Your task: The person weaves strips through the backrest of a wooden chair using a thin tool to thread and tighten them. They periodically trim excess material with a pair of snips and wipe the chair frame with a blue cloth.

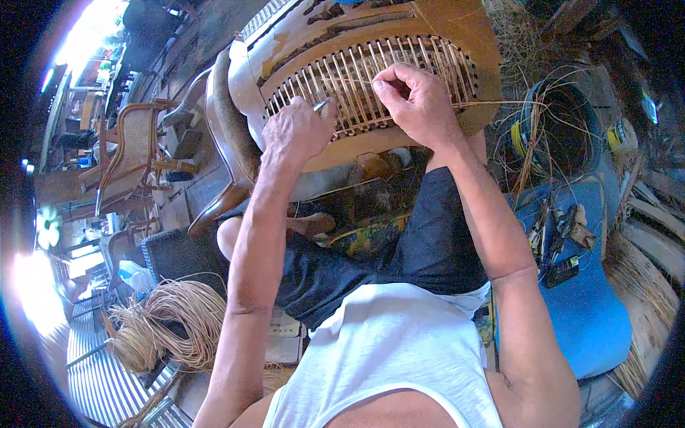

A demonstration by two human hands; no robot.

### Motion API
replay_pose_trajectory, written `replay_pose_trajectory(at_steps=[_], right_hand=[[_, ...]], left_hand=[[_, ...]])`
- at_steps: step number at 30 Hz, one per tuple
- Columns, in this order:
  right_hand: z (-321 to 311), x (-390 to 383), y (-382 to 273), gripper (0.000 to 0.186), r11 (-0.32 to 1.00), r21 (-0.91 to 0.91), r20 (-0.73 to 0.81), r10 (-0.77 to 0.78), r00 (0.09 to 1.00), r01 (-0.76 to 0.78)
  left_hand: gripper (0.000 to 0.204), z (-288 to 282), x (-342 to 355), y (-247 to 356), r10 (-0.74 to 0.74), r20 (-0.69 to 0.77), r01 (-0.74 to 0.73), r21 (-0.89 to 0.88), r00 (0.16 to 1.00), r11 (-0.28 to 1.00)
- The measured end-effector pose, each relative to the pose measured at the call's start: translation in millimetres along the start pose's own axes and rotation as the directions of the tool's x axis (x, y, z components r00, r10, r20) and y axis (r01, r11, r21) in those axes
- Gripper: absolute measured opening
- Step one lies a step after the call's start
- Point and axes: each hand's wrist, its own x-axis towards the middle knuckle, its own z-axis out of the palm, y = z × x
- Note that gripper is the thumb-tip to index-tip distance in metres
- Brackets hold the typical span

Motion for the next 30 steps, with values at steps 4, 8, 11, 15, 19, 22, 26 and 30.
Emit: replay_pose_trajectory(at_steps=[4,8,11,15,19,22,26,30], right_hand=[[-3,-1,2,0.013,0.997,0.023,0.026,0.068,0.997,-0.069],[-1,-1,5,0.014,0.999,0.041,-0.001,0.016,1.000,-0.016],[-2,0,5,0.015,0.999,0.048,0.002,0.009,1.000,-0.009],[-4,1,5,0.015,0.999,0.029,0.025,0.043,0.999,-0.043],[-2,2,10,0.015,0.999,0.044,0.008,-0.021,1.000,0.021],[-2,2,9,0.016,0.996,0.089,0.027,-0.002,1.000,0.000],[-6,0,9,0.016,0.980,0.177,0.079,0.073,0.994,-0.085],[-7,0,14,0.018,0.979,0.186,0.085,0.072,0.994,-0.087]], left_hand=[[0.073,-2,3,-10,0.053,-0.044,-0.051,0.045,0.998,0.998],[0.072,0,-3,-14,0.165,-0.204,-0.157,0.055,0.965,0.986],[0.059,0,-3,-19,0.142,-0.170,-0.172,-0.175,0.975,0.969],[0.043,-9,-4,-32,0.248,-0.130,-0.275,-0.279,0.960,0.920],[0.029,-20,1,-29,0.434,-0.055,-0.438,-0.120,0.899,0.891],[0.026,-27,12,-35,0.608,-0.040,-0.607,0.019,0.793,0.794],[0.021,-33,19,-39,0.772,0.017,-0.770,0.086,0.635,0.632],[0.027,-42,20,-20,0.757,0.235,-0.791,0.241,0.610,0.562]])
